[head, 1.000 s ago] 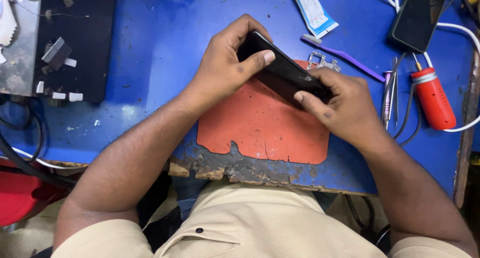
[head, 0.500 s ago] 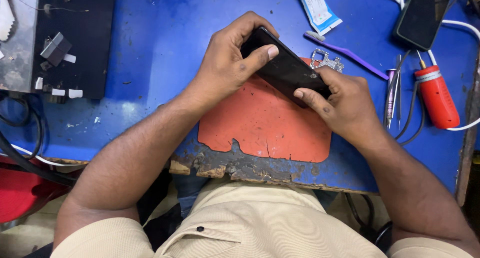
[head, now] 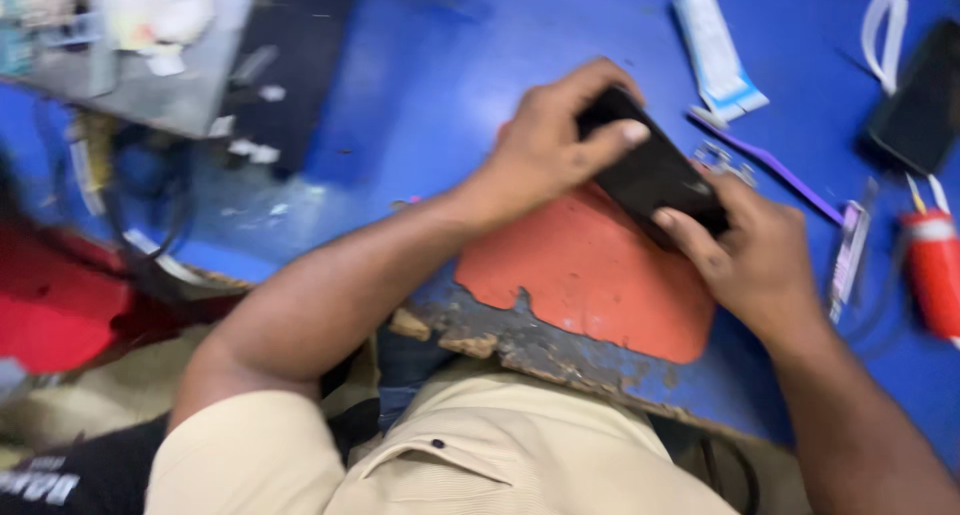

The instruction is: The person inspects a black smartphone, repeatedly pressing the power button and rotating the device to check the edges and back. They then use tweezers to clean the charging port area and briefly connect a charging cable to test the device.

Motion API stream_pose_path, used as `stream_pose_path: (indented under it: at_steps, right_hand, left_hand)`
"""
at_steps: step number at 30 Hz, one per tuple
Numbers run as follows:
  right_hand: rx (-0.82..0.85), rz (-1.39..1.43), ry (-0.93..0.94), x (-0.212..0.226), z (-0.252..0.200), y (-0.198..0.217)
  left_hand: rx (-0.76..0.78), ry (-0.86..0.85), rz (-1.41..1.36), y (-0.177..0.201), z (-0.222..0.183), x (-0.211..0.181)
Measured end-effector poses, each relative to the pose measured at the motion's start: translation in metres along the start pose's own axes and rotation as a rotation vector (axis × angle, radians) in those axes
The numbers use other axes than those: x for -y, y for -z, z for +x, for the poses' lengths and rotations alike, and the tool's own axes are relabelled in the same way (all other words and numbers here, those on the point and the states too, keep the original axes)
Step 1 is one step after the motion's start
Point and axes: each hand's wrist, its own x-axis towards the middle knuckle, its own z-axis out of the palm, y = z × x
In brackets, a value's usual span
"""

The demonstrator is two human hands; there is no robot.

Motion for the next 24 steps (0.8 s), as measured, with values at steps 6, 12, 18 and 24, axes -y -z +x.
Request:
stream_pose_path:
  at_steps: [6,12,18,24]
  right_hand:
    - [-0.003,-0.178,-0.065,0.000,-0.003,-0.002]
    - [-0.026,-0.036,-0.054,-0.006,-0.007,-0.007]
    - [-0.008,-0.061,-0.065,-0.007,-0.008,-0.006]
    - [-0.004,-0.080,-0.052,-0.005,-0.006,-0.004]
  left_hand:
    - [-0.004,0.001,-0.063,-0.004,-0.002,-0.002]
    - [0.010,-0.004,-0.043,-0.001,-0.003,-0.006]
    - [0.028,-0.002,-0.029,0.000,-0.003,-0.009]
    - [0.019,0.009,-0.024,-0.001,-0.003,-0.012]
